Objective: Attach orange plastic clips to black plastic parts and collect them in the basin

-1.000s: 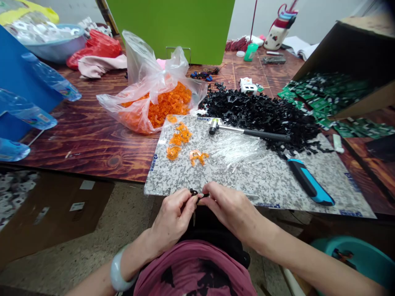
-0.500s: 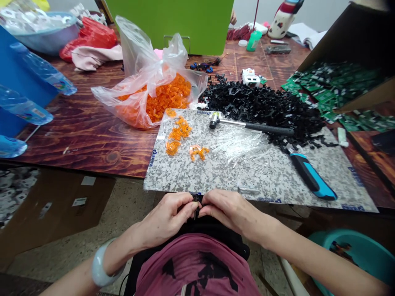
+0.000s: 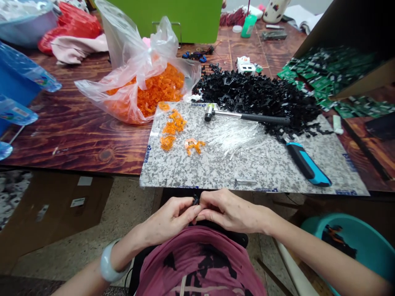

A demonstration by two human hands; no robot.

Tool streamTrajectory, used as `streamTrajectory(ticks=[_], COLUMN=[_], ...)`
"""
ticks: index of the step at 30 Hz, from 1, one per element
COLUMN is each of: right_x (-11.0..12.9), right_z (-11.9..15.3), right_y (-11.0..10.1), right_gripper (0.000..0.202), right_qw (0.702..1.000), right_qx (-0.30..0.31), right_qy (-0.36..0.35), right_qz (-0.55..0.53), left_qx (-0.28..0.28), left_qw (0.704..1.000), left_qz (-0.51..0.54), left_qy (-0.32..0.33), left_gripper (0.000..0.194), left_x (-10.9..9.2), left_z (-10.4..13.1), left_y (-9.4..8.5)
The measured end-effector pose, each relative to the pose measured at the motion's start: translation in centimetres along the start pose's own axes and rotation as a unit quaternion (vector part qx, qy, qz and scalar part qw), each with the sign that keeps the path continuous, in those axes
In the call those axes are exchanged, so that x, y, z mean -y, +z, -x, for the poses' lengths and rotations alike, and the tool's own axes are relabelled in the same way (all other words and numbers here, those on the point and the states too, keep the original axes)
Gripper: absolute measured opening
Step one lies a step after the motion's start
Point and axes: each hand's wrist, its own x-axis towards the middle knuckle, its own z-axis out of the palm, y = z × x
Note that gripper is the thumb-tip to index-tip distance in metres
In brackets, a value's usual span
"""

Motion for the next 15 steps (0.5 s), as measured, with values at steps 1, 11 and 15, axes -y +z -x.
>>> streamTrajectory(ticks=[1, 11, 15], right_x=[0.0, -1.2, -1.7], right_z=[0.1, 0.8, 1.7], right_y=[0.0, 0.4, 1.2], right_gripper=[0.019, 0.030, 0.030], right_qw=[1.000, 0.969, 0.952], right_qx=[0.006, -0.100, -0.179], right_qy=[0.001, 0.076, 0.092], right_qz=[-0.011, -0.213, -0.230], left_qx=[0.007, -0.152, -0.202], left_qw=[1.000, 0.981, 0.967], left_qz=[0.024, 0.120, 0.154], left_qy=[0.005, 0.003, 0.000], left_gripper=[0.034, 0.035, 0.035], left_x=[0.2, 0.4, 0.3], left_z=[0.0, 0.1, -0.1], left_y=[0.2, 2.3, 2.5])
